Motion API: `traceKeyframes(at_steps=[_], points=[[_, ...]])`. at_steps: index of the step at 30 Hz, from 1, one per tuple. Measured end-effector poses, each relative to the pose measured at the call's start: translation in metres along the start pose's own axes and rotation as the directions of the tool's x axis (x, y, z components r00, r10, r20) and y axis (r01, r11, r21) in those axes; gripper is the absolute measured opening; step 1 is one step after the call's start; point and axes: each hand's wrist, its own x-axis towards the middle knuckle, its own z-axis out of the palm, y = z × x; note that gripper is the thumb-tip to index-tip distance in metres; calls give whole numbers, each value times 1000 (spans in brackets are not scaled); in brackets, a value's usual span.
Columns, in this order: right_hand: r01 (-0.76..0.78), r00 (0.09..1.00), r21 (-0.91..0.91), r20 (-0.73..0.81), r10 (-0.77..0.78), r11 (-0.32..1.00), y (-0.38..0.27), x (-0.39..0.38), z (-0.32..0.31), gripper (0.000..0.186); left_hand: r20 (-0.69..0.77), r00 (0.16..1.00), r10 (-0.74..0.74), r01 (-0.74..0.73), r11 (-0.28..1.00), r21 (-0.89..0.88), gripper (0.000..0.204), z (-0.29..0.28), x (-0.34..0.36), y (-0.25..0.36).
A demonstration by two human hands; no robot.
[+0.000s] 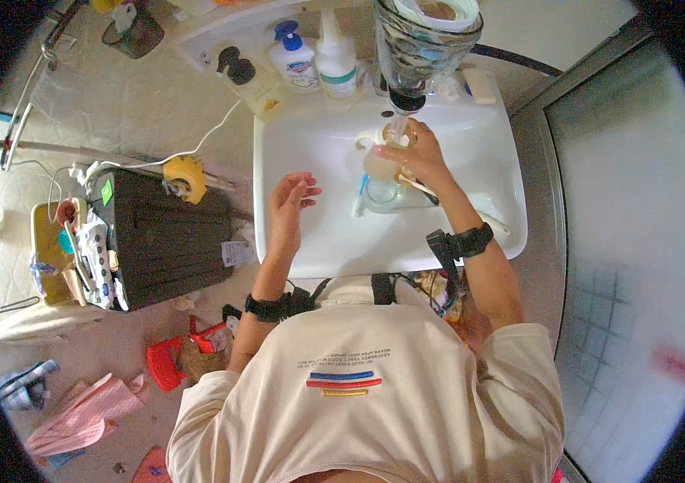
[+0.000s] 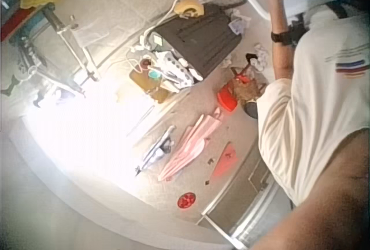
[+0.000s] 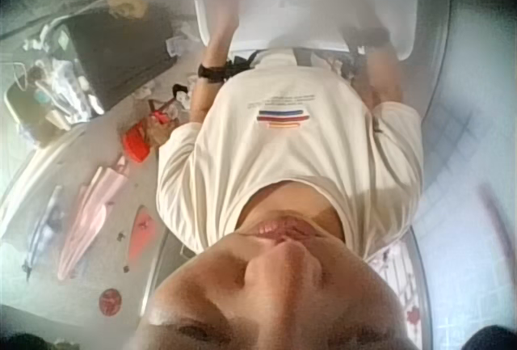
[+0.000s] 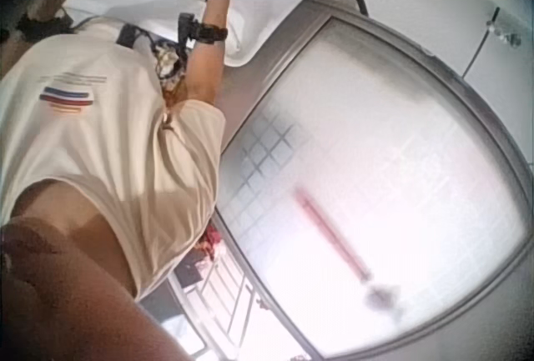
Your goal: Cleaning and rinsing a baby bottle and its individual components in a bathroom sink using soap and a brush.
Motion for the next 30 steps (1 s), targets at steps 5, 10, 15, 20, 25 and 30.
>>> traceKeyframes(at_steps=[5,10,15,20,25,30], points=[[4,1000,39,-31,-3,999,-14,-7,8,34,-44,999,28,-28,1000,-9,17,-3,-4,1],[-256,966,393,122,226,883,-14,-11,3,27,-33,999,36,-35,999,6,19,-6,-4,-4],[-525,851,695,426,307,491,26,-9,3,30,-9,1000,22,-22,1000,13,21,-6,-3,-3],[-527,834,762,380,399,376,-6,-28,21,39,-2,1000,5,-5,1000,20,21,-6,0,-1],[-805,585,590,807,-88,57,32,-31,-9,46,19,1000,-7,7,1000,16,21,-1,5,-5],[-359,922,675,363,133,644,-23,-72,-37,47,47,999,-19,17,999,46,20,6,9,-2]])
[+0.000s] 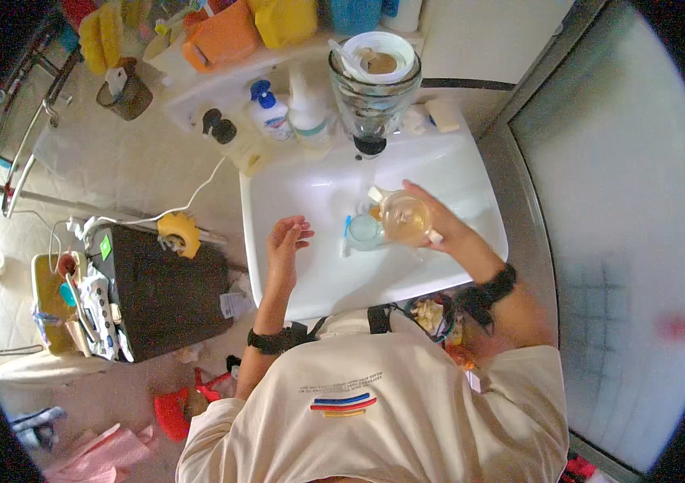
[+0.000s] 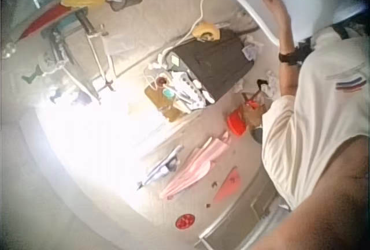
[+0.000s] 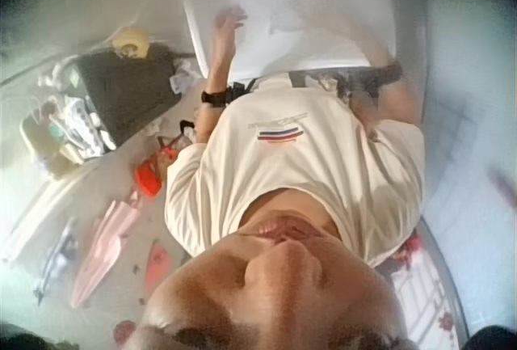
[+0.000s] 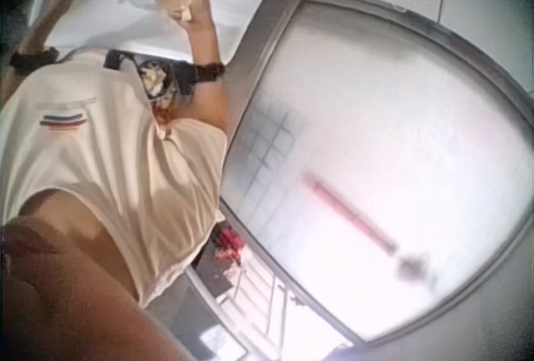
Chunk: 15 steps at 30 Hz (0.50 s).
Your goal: Cleaning and rinsing a baby bottle and its individual components in a bathroom sink using soap and a brush.
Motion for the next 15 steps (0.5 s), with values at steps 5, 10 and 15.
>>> traceKeyframes(at_steps=[5,10,15], points=[[-2,936,-563,-291,-196,827,-135,-59,25,46,69,998,-11,12,1000,-15,19,12,5,-1],[177,649,-952,-78,-757,249,-239,-56,91,40,138,990,-8,12,1000,-24,17,19,5,-2],[174,723,-985,138,-677,-15,-286,-53,137,43,200,979,-23,28,999,-20,17,32,5,-1]])
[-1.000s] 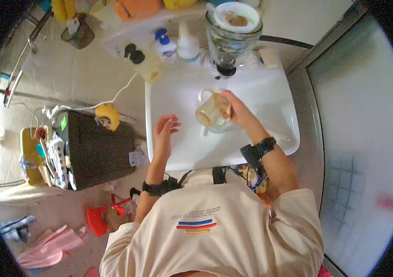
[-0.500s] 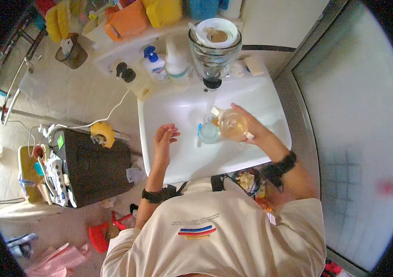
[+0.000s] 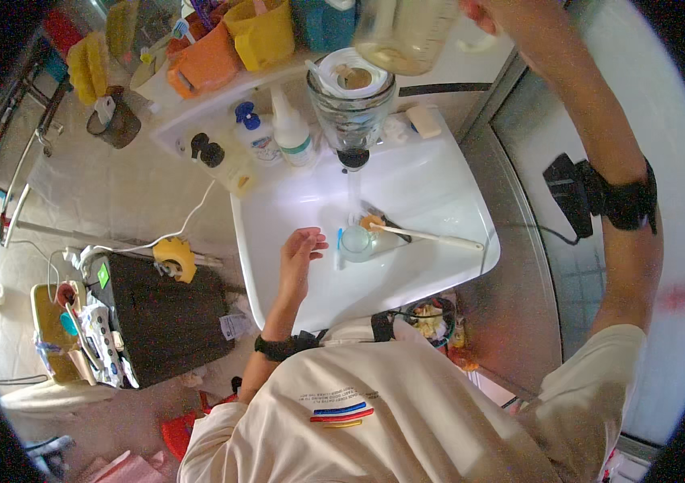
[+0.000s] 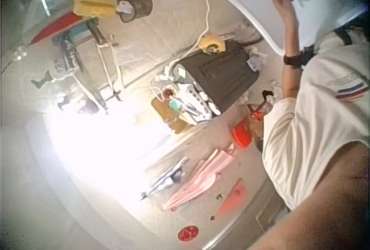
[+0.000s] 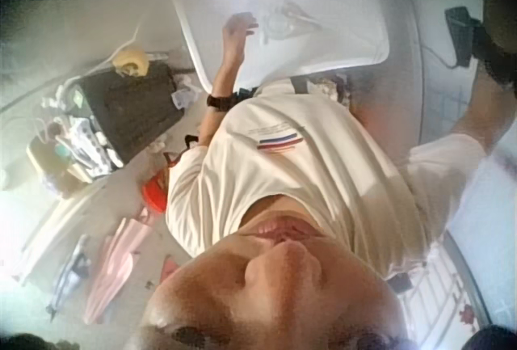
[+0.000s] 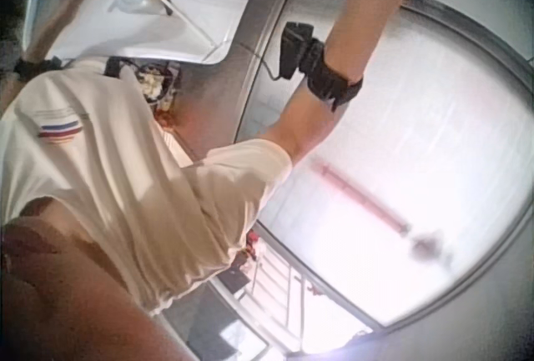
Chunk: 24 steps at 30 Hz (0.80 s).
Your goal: Cleaning and rinsing a baby bottle and its individual components in a bathroom sink using soap and a brush.
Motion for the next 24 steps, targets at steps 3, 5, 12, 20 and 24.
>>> traceKeyframes(at_steps=[3,5,12,20,24], points=[[-81,995,58,-50,84,995,-43,-2,28,55,-3,1000,-25,25,1000,-2,17,-2,2,-7],[-27,1000,133,4,27,991,-40,21,65,58,-96,995,-27,26,1000,-11,17,-27,-5,-9],[193,976,124,79,-204,973,-15,22,65,60,-74,996,-48,46,999,-25,16,-15,-2,-11],[119,983,212,116,-145,970,-23,17,58,68,-55,997,-55,56,998,9,16,-9,-2,-8],[210,973,204,48,-224,956,-7,28,74,72,-118,992,-52,54,998,16,16,-22,-5,-11]])
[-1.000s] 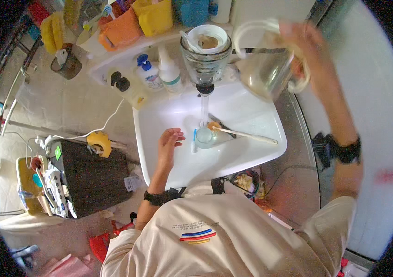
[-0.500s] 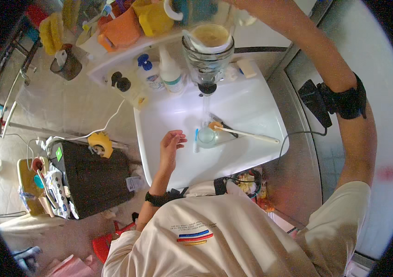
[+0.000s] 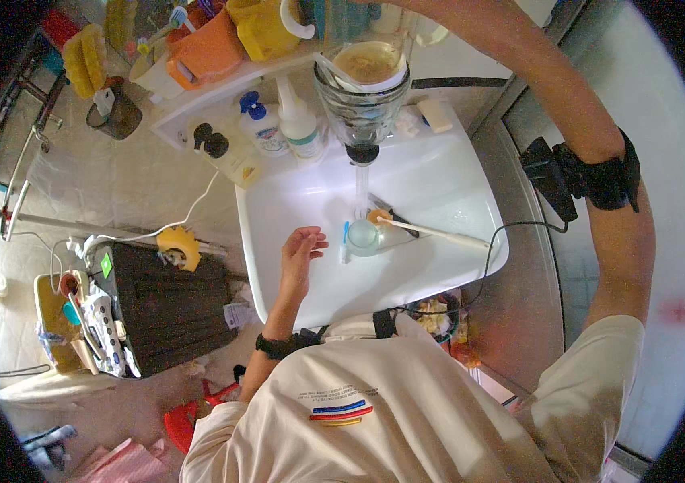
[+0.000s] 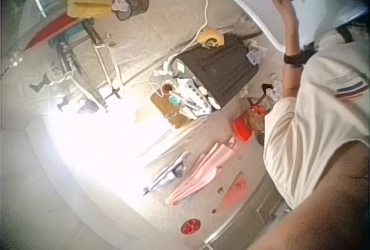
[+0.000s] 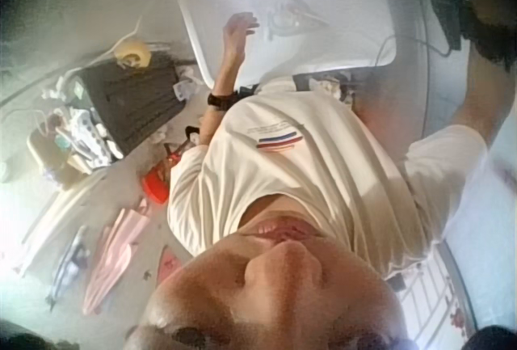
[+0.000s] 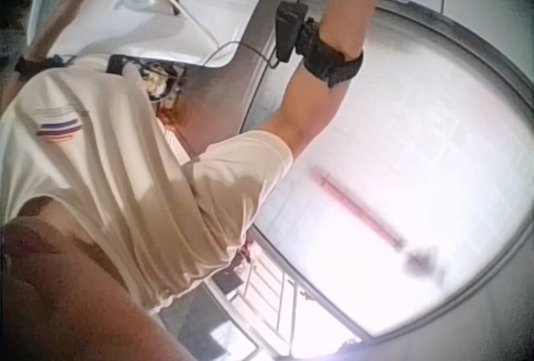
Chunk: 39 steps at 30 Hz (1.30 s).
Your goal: Cleaning and rinsing a baby bottle and its individual components in a bathroom sink using soap and a brush.
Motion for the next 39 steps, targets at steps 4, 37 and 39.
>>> traceKeyframes(at_steps=[4,37,39], points=[[-93,996,-76,-26,91,993,-13,-10,-8,74,36,999,-8,9,1000,-15,17,8,2,-3],[-41,952,655,-204,229,755,47,-64,-7,46,28,999,-32,32,999,-2,18,10,-4,-14],[-45,954,711,-178,242,702,56,-72,-7,48,7,999,-47,47,999,7,18,8,-3,-14]])
